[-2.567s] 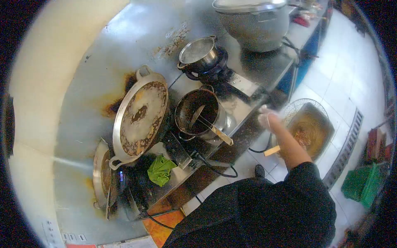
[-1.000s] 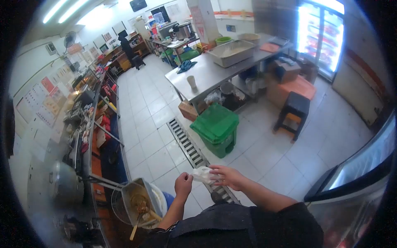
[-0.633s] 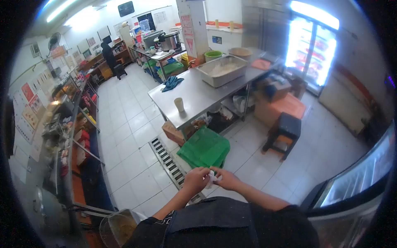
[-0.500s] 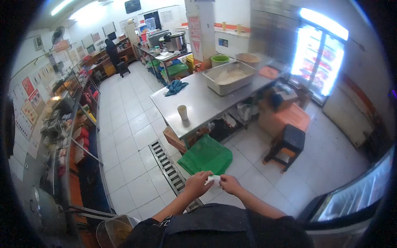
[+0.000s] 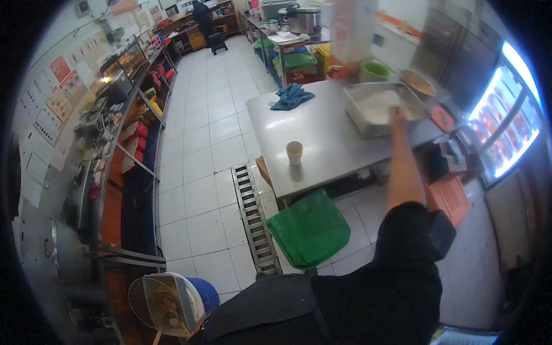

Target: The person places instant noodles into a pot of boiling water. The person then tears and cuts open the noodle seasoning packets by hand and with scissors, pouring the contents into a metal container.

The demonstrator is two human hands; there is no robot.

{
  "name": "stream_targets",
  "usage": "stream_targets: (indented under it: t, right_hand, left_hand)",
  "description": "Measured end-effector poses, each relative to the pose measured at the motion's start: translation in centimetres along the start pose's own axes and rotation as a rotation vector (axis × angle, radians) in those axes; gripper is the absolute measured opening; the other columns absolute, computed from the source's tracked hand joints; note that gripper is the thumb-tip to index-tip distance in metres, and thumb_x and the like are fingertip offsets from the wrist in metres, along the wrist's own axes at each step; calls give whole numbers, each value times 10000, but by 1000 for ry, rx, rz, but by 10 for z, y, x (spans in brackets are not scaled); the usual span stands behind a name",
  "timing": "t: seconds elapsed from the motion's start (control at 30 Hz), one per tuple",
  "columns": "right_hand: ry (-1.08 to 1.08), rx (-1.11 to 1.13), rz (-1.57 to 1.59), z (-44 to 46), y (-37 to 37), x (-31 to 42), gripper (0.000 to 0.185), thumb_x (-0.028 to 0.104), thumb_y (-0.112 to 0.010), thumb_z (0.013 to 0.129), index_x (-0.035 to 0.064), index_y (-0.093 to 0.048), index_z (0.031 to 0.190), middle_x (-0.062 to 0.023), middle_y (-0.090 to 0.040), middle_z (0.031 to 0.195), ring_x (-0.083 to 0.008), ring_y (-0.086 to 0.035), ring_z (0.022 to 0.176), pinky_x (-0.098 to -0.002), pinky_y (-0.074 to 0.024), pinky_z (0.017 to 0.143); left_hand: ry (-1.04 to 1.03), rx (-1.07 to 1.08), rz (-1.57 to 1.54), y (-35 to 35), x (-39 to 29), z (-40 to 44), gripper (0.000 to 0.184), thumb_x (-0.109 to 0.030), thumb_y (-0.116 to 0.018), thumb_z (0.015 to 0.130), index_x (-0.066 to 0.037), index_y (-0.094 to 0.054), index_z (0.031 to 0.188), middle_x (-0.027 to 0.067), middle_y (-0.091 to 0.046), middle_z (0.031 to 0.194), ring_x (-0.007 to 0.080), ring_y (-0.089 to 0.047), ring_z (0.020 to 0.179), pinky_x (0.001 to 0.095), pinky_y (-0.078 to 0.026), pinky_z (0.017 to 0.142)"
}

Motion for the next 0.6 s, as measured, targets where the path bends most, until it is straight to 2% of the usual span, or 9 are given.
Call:
stream_targets:
  t: [0.1, 0.2, 0.23, 0.3, 0.37, 0.47, 0.5, 0.57, 0.6]
  right_hand:
    - [-327, 179, -361, 1, -59, 9, 513, 389, -639, 955, -47, -634, 1226, -204, -694, 1179, -315, -668, 1073, -371, -526, 887]
    - [252, 218, -340, -44, -124, 139, 441, 309, -610, 992, -18, -608, 1288, -211, -652, 1267, -312, -618, 1198, -379, -495, 992]
    - [267, 360, -33, -116, -115, 258, 394, 329, -562, 1014, -24, -633, 1174, -232, -661, 1166, -354, -632, 1105, -406, -479, 961]
    - [231, 564, 221, -222, -156, 349, 284, 251, -506, 1067, 6, -646, 1091, -112, -641, 982, -191, -600, 861, -311, -488, 802]
    - [529, 615, 388, -329, -194, 443, 218, 143, -559, 997, 16, -624, 1162, -139, -619, 1141, -226, -584, 997, -338, -487, 860]
    - [763, 1003, 341, -484, -286, 536, 552, -25, -691, 834, 32, -537, 1361, -197, -523, 1419, -314, -511, 1314, -407, -439, 1074]
    - [520, 1248, 438, -526, -327, 541, 576, 70, -697, 890, 35, -485, 1425, -181, -482, 1466, -312, -493, 1337, -409, -413, 1099]
    - [242, 1493, 583, -595, -375, 578, 634, 185, -707, 931, 63, -423, 1485, -206, -480, 1425, -329, -461, 1344, -415, -360, 1147]
    - [222, 1469, 640, -623, -394, 594, 628, 225, -675, 956, 57, -403, 1497, -205, -475, 1435, -323, -465, 1342, -408, -362, 1145]
  left_hand:
    - [247, 91, -136, 1, 40, -10, 528, -363, -632, 911, -28, -579, 1316, 273, -622, 1263, 421, -587, 1215, 479, -467, 1026]
    - [318, 114, -269, 9, 72, -7, 490, -363, -596, 939, -29, -593, 1298, 274, -628, 1249, 422, -587, 1212, 485, -460, 1030]
    - [325, 114, -313, 8, 85, -7, 479, -362, -584, 948, -30, -597, 1292, 274, -630, 1245, 423, -587, 1211, 487, -457, 1031]
    - [323, 92, -405, 16, 96, 4, 459, -362, -561, 966, -31, -606, 1280, 275, -633, 1235, 424, -587, 1209, 492, -452, 1033]
    - [291, 82, -447, 33, 100, 24, 443, -362, -537, 984, -32, -615, 1268, 275, -637, 1226, 425, -587, 1207, 496, -447, 1036]
    - [67, -56, -429, 111, 62, 76, 426, -362, -501, 1011, -33, -629, 1250, 276, -643, 1212, 426, -587, 1204, 502, -440, 1040]
    - [-185, -316, -542, 188, 16, 94, 395, -332, -571, 991, -29, -632, 1237, 250, -650, 1205, 410, -604, 1170, 470, -463, 1019]
    - [-363, -631, -708, 315, -63, 133, 430, -302, -666, 958, -31, -597, 1285, 186, -625, 1276, 333, -597, 1204, 404, -476, 1016]
    - [-525, -728, -1153, 337, -93, 187, 462, -251, -692, 965, -24, -531, 1333, 142, -594, 1264, 203, -571, 1183, 367, -497, 962]
Point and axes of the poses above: each hand's wrist, its own z-axis towards the middle knuckle, its own y-axis out of the back of the hand, x = y × z, the point moved 9 cm from there along z, towards the middle knuckle
